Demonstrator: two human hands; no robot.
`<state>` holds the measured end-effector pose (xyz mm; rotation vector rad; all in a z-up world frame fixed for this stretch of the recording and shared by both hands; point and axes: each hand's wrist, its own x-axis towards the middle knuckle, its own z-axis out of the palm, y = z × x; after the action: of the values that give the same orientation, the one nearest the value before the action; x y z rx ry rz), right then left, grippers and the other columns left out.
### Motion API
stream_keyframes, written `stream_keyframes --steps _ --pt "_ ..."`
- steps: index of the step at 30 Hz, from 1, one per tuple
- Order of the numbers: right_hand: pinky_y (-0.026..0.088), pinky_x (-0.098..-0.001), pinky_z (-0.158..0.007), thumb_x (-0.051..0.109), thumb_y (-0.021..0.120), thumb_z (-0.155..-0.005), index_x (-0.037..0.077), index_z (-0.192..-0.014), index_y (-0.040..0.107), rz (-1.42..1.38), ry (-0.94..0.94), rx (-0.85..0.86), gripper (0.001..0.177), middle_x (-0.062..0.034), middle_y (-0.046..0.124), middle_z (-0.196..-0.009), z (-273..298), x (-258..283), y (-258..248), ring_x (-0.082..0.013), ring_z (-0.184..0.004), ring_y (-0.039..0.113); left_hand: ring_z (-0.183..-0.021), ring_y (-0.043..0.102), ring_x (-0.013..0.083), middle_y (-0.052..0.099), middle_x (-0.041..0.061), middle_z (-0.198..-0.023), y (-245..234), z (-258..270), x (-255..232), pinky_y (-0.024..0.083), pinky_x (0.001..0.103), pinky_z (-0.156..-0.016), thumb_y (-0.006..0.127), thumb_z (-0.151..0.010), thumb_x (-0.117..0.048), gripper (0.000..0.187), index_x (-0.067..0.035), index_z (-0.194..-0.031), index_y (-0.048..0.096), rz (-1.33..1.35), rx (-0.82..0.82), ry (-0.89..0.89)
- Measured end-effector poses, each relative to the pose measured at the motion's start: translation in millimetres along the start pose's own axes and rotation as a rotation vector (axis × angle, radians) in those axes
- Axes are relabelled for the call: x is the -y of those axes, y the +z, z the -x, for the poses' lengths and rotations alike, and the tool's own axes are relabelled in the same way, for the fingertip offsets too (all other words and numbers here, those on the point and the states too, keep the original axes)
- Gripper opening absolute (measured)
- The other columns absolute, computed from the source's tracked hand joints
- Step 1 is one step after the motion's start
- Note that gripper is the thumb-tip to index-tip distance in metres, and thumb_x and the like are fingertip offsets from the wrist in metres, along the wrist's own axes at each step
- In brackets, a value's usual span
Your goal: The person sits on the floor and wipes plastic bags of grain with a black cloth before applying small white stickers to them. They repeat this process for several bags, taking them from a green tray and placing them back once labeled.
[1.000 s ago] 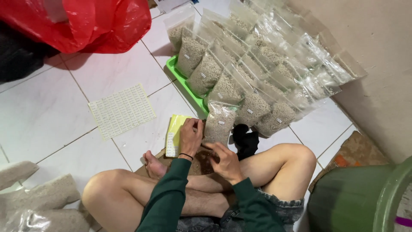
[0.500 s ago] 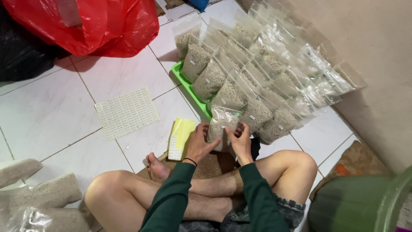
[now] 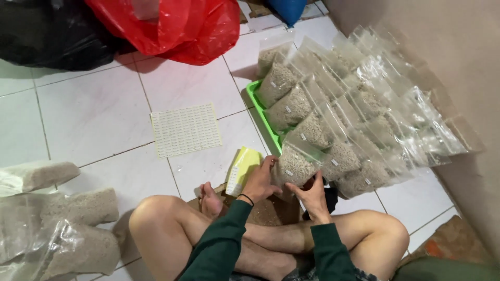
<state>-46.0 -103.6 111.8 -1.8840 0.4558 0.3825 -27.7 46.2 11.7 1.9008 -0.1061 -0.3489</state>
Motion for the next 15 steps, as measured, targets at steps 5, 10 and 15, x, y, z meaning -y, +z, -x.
stream_keyframes --steps 5,10,15 --pt "0.045 -0.0509 -0.102 0.014 0.091 -0.067 -0.002 -0.138 0.043 -0.308 -0.257 -0.132 0.087 -0.0299 0.052 -0.126 -53 -26 30 -0.0399 -0.120 0.053 -0.119 0.052 0.0502 0.050 0.032 -0.131 -49 16 -46 0.043 0.056 -0.102 0.088 -0.059 -0.001 0.093 -0.001 -0.140 0.042 0.225 -0.396 0.210" --pt "0.047 -0.0489 -0.100 0.017 0.095 -0.067 0.000 -0.135 0.047 -0.417 -0.281 -0.233 0.085 -0.0253 0.056 -0.127 -124 9 103 -0.0351 -0.120 0.054 -0.104 0.061 0.0342 0.056 0.017 -0.115 -41 -19 28 0.050 0.043 -0.091 0.076 -0.079 -0.010 0.060 -0.005 -0.129 0.045 0.311 -0.760 -0.006" --pt "0.043 -0.0492 -0.108 0.017 0.097 -0.063 0.000 -0.136 0.043 -0.395 -0.366 -0.299 0.092 -0.0284 0.050 -0.130 -187 55 161 -0.0402 -0.127 0.051 -0.095 0.069 0.0288 0.063 0.008 -0.110 -24 -26 49 0.056 0.040 -0.077 0.079 -0.072 -0.015 0.056 -0.015 -0.121 0.051 0.322 -0.795 -0.221"
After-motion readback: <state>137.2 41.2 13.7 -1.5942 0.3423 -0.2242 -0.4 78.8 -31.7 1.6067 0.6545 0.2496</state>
